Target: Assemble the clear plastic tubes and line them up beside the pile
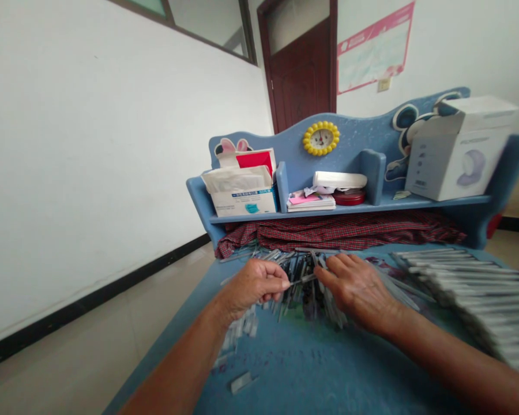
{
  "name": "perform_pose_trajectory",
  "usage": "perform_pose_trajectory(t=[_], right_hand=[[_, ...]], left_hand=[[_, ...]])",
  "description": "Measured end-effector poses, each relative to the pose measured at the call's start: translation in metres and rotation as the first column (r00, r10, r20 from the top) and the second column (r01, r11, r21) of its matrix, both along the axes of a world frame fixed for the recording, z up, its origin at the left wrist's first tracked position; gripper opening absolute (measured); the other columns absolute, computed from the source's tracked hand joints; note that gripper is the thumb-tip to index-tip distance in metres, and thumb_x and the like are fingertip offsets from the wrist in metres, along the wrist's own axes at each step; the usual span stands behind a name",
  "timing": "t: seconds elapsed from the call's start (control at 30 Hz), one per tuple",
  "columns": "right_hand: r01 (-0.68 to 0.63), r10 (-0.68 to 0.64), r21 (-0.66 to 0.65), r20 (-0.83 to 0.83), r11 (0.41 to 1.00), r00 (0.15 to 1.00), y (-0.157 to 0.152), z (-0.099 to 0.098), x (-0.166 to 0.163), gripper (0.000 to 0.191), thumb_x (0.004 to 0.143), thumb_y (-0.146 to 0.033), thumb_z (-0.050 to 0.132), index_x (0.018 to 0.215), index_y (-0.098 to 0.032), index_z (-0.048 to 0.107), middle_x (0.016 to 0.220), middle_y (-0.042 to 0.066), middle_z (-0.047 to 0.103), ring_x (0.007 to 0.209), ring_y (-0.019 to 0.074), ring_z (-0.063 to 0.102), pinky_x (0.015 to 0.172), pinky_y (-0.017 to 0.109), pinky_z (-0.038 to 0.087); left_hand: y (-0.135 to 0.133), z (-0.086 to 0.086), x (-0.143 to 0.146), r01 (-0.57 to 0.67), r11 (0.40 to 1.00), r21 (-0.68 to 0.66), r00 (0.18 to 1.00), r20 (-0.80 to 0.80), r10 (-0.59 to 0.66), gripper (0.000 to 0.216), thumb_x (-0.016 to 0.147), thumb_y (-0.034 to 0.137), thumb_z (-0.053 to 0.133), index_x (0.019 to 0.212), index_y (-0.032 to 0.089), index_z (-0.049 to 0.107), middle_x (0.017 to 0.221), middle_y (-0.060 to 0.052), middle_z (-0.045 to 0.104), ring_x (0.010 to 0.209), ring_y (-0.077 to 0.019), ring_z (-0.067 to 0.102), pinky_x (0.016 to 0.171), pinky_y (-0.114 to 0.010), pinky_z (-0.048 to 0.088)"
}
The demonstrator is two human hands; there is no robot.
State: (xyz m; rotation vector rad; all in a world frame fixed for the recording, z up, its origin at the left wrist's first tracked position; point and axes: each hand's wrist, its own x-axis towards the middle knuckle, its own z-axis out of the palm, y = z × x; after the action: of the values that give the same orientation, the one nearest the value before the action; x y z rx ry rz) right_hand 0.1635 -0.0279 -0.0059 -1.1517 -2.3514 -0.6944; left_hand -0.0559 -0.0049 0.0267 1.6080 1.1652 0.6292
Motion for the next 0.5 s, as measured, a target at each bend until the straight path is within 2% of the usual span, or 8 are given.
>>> perform_pose_trajectory(t=[0.1,0.27,0.5], right_hand=[[-0.079,0.075,-0.070,-0.057,0.994,0.996,-0.007,0.000,-0.008,0.018,0.083,-0.010,0.048,0.089,-0.020,0.061,0.073,0.003,0.055,0.067,0.0167,0.046,0.061,0.030,0.027],[-0.190,0.134,-0.246,-0.225,0.950,0.965,-0.012,-0.003,-0.015,0.019,0.084,-0.009,0.043,0.083,-0.019,0.059,0.074,0.002,0.056,0.067,0.0130,0.049,0.061,0.025,0.031],[-0.382,0.181,-0.329,-0.504,0.863,0.844,-0.013,-0.008,-0.017,0.020,0.084,-0.013,0.044,0.091,-0.019,0.062,0.078,0.003,0.060,0.072,0.0132,0.056,0.064,0.023,0.039]], left_hand=[[-0.002,-0.003,0.006,0.025,1.000,-0.010,0.996,0.083,-0.024,0.021,0.066,0.032,0.066,0.073,0.013,0.059,0.048,0.004,0.055,0.037,-0.0036,0.037,0.039,-0.017,0.025],[-0.006,-0.008,0.015,-0.029,1.000,0.007,0.984,0.174,0.027,0.025,0.064,0.034,0.069,0.073,0.014,0.057,0.043,0.006,0.051,0.035,-0.0035,0.037,0.038,-0.016,0.023],[-0.011,-0.015,0.023,-0.013,0.999,0.037,0.980,0.201,0.006,0.038,0.069,0.051,0.061,0.066,0.013,0.056,0.043,0.003,0.051,0.036,-0.0035,0.034,0.037,-0.017,0.020]])
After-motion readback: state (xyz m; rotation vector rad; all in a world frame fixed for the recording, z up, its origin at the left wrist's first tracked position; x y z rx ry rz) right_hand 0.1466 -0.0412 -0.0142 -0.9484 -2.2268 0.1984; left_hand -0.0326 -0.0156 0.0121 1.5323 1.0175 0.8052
